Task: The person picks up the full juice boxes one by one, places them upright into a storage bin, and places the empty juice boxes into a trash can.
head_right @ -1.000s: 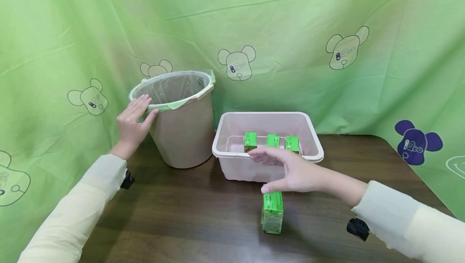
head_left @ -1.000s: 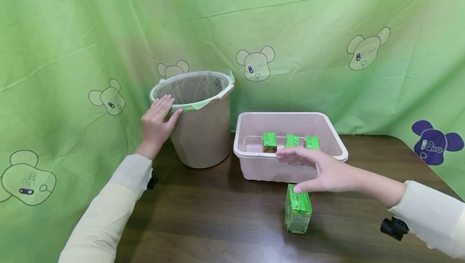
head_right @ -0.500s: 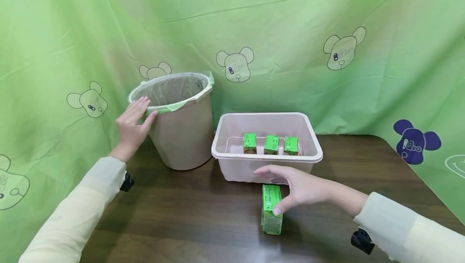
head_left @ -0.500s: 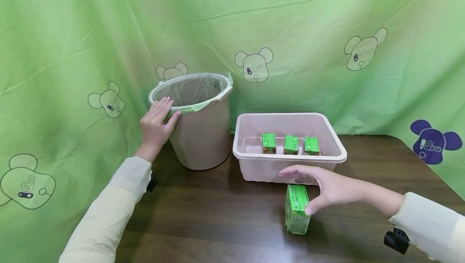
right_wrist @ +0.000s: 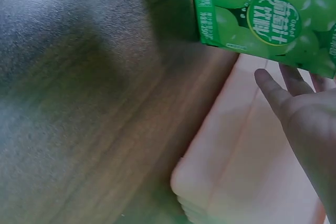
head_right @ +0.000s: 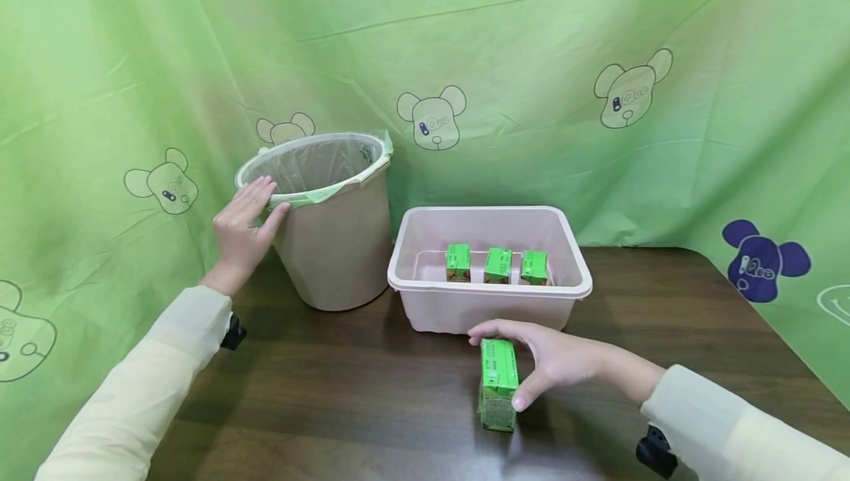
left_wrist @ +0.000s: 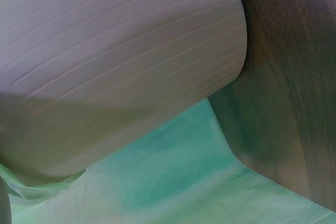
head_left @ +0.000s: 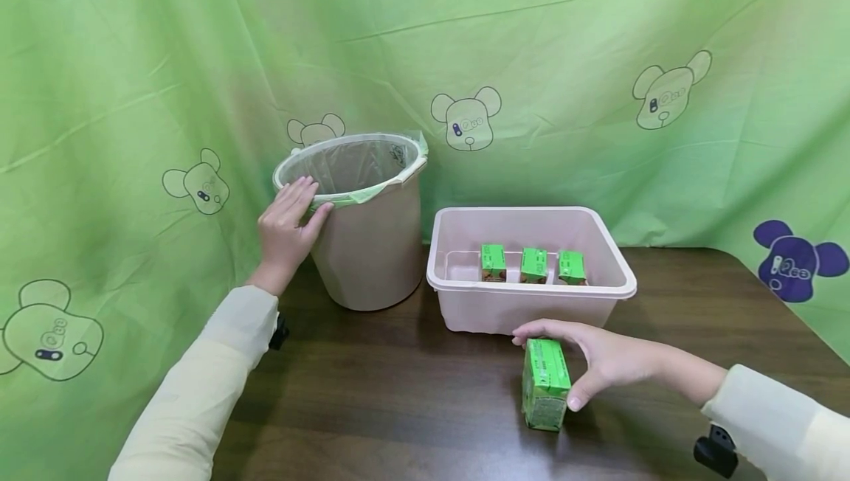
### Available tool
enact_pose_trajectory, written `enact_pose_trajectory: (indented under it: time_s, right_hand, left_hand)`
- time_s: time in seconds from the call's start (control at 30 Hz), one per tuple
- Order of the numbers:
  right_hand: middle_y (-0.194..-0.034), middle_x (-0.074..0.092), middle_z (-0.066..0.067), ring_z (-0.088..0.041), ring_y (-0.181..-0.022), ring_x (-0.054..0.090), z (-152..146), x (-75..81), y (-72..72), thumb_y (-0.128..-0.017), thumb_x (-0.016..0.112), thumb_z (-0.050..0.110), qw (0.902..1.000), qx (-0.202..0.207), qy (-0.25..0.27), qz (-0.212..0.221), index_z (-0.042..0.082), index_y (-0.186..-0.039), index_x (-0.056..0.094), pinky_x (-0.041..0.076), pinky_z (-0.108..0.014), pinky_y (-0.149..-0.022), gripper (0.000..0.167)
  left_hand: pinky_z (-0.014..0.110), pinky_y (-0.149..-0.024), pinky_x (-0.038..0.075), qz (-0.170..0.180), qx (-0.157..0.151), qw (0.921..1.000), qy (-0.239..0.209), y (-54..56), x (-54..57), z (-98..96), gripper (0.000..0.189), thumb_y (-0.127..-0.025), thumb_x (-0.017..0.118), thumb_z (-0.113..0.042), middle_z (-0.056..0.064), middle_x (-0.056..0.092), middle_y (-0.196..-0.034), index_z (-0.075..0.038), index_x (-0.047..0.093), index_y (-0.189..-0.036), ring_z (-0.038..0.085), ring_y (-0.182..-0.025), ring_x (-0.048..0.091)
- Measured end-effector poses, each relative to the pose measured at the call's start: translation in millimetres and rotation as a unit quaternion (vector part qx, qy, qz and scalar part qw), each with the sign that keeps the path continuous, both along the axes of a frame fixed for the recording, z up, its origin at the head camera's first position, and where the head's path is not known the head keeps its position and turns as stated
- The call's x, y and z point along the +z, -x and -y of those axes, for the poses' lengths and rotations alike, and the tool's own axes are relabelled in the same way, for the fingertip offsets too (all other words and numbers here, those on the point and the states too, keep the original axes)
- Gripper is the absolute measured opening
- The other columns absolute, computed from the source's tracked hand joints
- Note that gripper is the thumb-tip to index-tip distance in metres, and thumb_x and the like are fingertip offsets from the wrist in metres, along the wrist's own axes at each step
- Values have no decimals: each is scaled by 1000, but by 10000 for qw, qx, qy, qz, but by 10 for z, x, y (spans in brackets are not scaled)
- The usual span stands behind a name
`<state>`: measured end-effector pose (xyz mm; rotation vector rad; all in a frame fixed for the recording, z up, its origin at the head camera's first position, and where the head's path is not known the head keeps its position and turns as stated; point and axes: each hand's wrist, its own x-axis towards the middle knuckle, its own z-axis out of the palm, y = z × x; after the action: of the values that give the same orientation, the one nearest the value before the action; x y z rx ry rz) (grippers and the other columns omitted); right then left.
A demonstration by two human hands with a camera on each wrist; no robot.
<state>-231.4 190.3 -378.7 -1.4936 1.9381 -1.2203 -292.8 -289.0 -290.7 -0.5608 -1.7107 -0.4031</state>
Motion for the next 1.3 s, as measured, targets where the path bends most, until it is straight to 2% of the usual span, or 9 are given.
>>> enact_pose_trajectory:
  time_s: [0.2, 0.37, 0.57, 0.87, 1.1, 1.3]
  right_hand:
    - [-143, 43, -16, -27, -130, 42, -10, -72, -3, -69, 83, 4, 9995, 21, 27, 305, 5, -148, 32, 31, -23, -106, 95]
    - [-142, 43, -19, -27, -130, 42, -1, -105, -15, -68, 83, 2, 9988, 48, 116, 469, 4, -148, 32, 30, -23, -106, 95]
    - [-140, 46, -21, -26, -129, 44, 8, -124, -11, -68, 83, 1, 9989, 94, 218, 410, 1, -147, 32, 31, -22, -106, 93]
    - [-138, 46, -25, -30, -128, 45, 0, -163, 1, -71, 82, 2, 9980, -18, 177, 599, 3, -145, 35, 33, -22, -106, 88]
    - [-138, 49, -19, -27, -127, 47, 11, -142, 6, -73, 82, 5, 9993, -55, 199, 311, 2, -144, 36, 34, -22, -105, 85]
    - [-138, 50, -16, -26, -126, 47, 50, -51, -1, -73, 82, 6, 9996, 1, 264, -18, 2, -145, 36, 34, -23, -105, 86]
  left_hand:
    - [45, -100, 46, 33, 38, 10000, 36, -1, 2, 7, 35, -86, 73, -24, 17, 67, -114, 1, 72, -110, 34, -107, 64]
    - [43, -101, 45, 65, 82, 9999, 48, -1, 2, 7, 40, -90, 69, -33, 17, 67, -115, 1, 71, -111, 33, -108, 64]
    - [41, -103, 44, 44, 67, 10000, -6, -10, 4, -6, 48, -94, 61, -43, 16, 67, -115, 2, 72, -109, 31, -109, 64]
    - [40, -103, 44, 31, 70, 10000, 1, -1, -5, 4, 44, -93, 64, -40, 16, 67, -114, 1, 72, -109, 31, -109, 64]
    - [44, -101, 45, 25, 73, 10000, -2, 1, 3, -4, 47, -94, 62, -43, 16, 67, -114, 1, 72, -109, 31, -109, 64]
    - [43, -101, 45, 25, 76, 10000, -5, -9, 11, -9, 48, -94, 62, -43, 16, 68, -114, 1, 72, -109, 31, -109, 64]
